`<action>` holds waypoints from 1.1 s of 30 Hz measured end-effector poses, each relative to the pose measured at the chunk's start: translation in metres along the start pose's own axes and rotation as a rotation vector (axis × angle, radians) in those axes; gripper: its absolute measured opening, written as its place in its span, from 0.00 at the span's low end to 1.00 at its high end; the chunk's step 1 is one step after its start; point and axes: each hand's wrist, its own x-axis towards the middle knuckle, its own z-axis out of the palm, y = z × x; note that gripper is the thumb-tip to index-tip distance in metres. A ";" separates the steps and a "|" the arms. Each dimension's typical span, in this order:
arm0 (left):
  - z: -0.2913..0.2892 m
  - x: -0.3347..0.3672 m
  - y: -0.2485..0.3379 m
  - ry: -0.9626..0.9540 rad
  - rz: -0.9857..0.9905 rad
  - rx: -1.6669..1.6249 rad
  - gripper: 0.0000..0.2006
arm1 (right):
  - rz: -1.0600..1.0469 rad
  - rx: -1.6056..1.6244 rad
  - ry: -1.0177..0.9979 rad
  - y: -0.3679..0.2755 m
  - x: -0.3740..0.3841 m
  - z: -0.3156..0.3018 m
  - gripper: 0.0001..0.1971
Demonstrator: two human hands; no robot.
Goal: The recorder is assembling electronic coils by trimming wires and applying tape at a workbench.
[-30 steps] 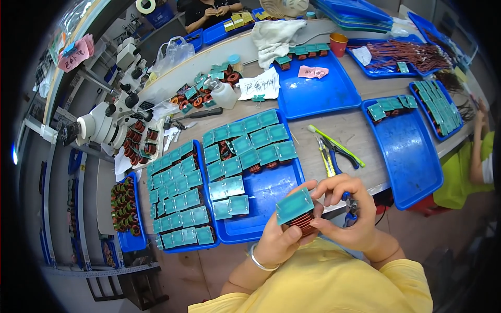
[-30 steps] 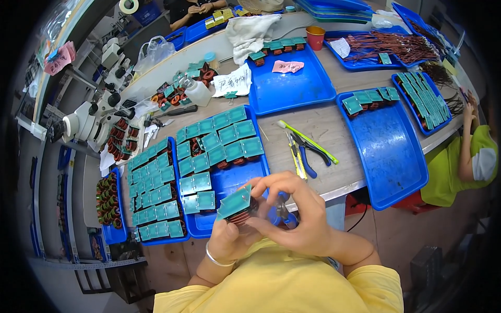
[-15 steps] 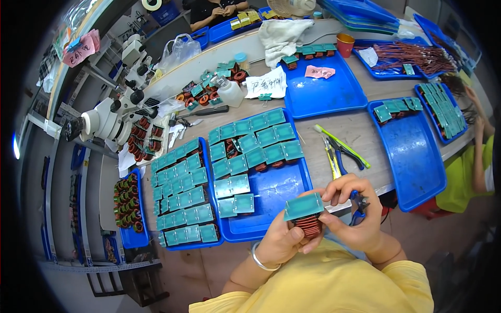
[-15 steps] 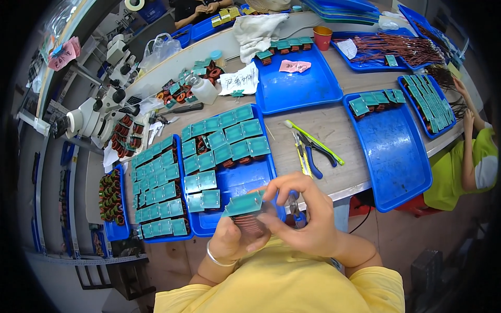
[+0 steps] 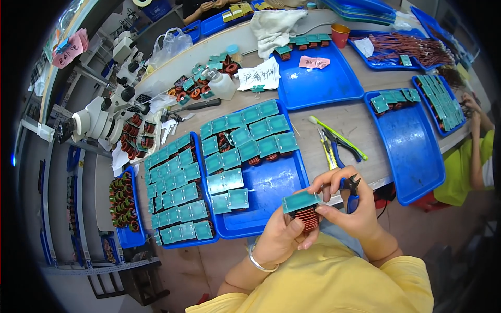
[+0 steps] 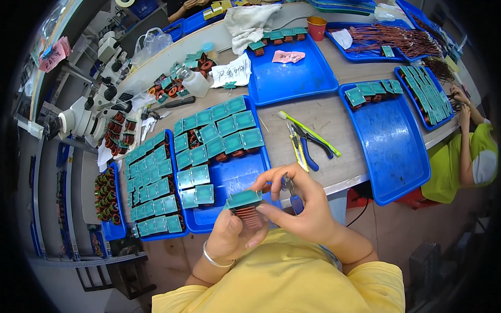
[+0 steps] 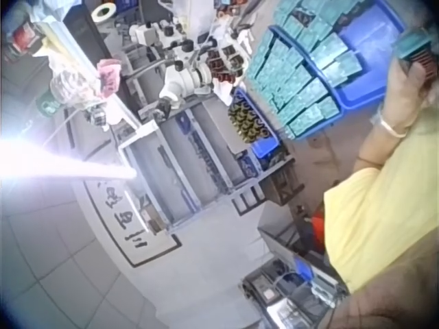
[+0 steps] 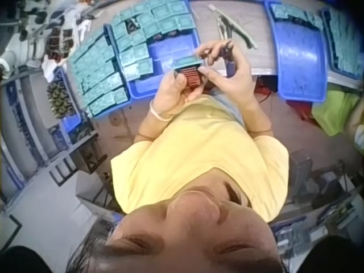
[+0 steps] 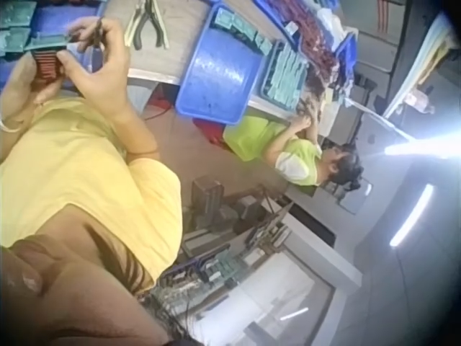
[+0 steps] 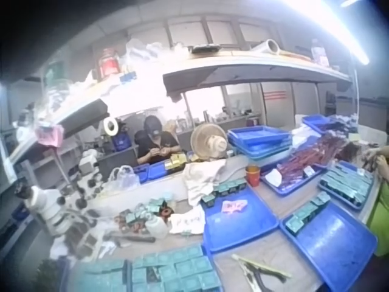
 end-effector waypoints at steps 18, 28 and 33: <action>-0.056 -0.030 0.059 0.311 0.324 -0.025 0.22 | 0.065 -0.194 0.307 0.051 -0.019 -0.026 0.13; -0.058 -0.034 0.086 0.314 0.611 0.169 0.19 | -0.045 -0.410 0.395 0.116 -0.043 -0.036 0.09; -0.051 -0.023 0.082 0.126 0.554 0.026 0.25 | -0.254 -0.587 0.319 0.136 -0.052 -0.037 0.08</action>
